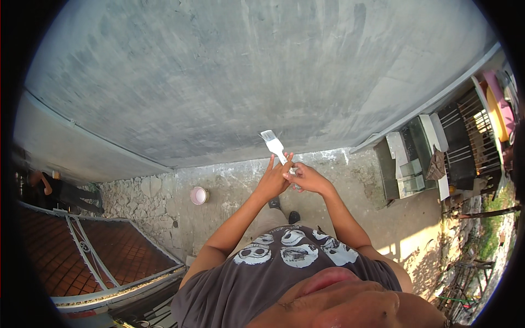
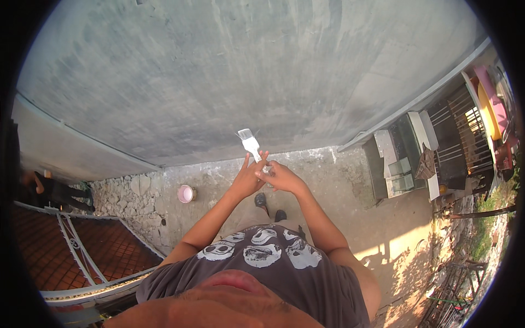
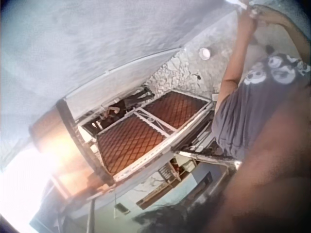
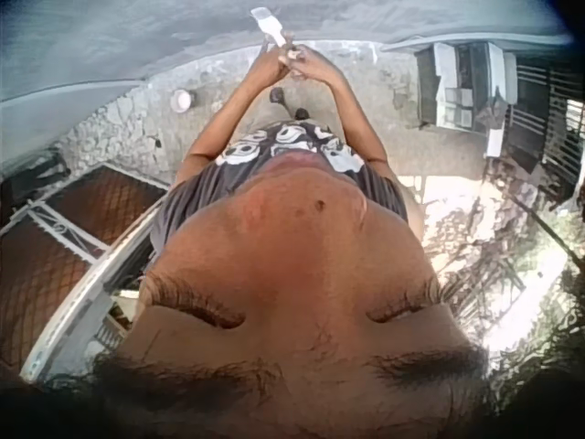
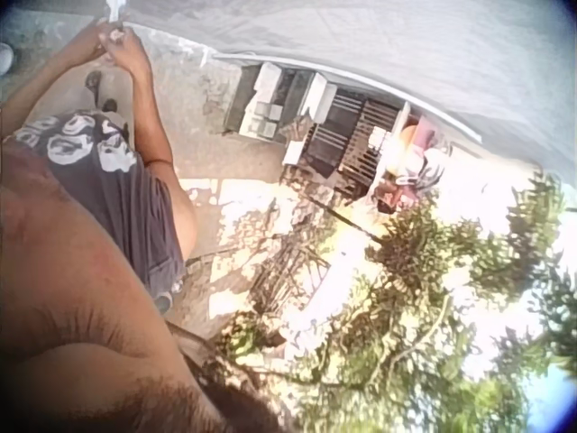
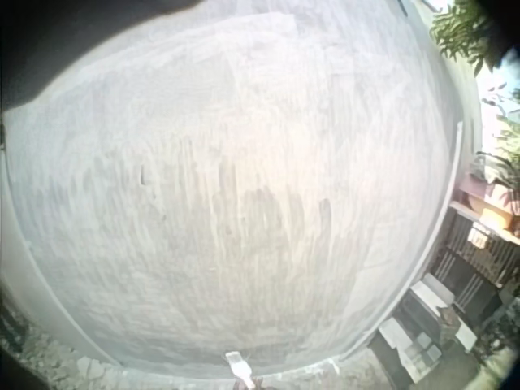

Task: The person paints a wall using a paintbrush and dips the paintbrush into a container of paint.

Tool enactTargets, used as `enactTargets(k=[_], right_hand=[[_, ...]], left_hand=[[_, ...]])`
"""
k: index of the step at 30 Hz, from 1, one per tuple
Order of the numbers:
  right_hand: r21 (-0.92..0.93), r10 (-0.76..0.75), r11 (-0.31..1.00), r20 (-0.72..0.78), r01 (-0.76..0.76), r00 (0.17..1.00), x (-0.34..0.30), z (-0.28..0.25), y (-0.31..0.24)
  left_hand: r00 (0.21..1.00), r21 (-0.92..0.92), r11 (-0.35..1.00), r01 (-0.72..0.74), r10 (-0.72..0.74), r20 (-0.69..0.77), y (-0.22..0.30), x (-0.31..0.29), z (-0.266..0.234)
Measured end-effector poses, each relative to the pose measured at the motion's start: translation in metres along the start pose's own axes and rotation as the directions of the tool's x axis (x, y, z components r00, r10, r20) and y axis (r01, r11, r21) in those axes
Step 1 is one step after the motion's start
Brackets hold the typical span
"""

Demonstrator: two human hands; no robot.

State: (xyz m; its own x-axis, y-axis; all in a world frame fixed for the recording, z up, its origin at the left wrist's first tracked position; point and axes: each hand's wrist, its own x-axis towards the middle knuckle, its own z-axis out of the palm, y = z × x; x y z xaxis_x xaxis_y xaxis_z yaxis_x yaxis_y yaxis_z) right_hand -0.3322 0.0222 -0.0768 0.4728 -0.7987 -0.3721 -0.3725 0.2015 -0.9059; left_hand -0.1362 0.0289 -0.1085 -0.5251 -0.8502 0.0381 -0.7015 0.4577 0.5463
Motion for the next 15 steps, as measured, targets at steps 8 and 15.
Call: enactTargets(k=[8, 15], right_hand=[[-0.451, -0.001, 0.885, -0.255, -0.118, 0.967, 0.044, 0.008, -0.008], [-0.452, -0.069, 0.880, -0.421, -0.144, 0.905, 0.075, -0.005, -0.017]], left_hand=[[0.982, 0.168, 0.971, -0.173, 0.183, -0.049, -0.042, 0.050, -0.004], [0.960, -0.135, 0.951, -0.279, 0.274, -0.057, -0.075, 0.076, -0.033]])
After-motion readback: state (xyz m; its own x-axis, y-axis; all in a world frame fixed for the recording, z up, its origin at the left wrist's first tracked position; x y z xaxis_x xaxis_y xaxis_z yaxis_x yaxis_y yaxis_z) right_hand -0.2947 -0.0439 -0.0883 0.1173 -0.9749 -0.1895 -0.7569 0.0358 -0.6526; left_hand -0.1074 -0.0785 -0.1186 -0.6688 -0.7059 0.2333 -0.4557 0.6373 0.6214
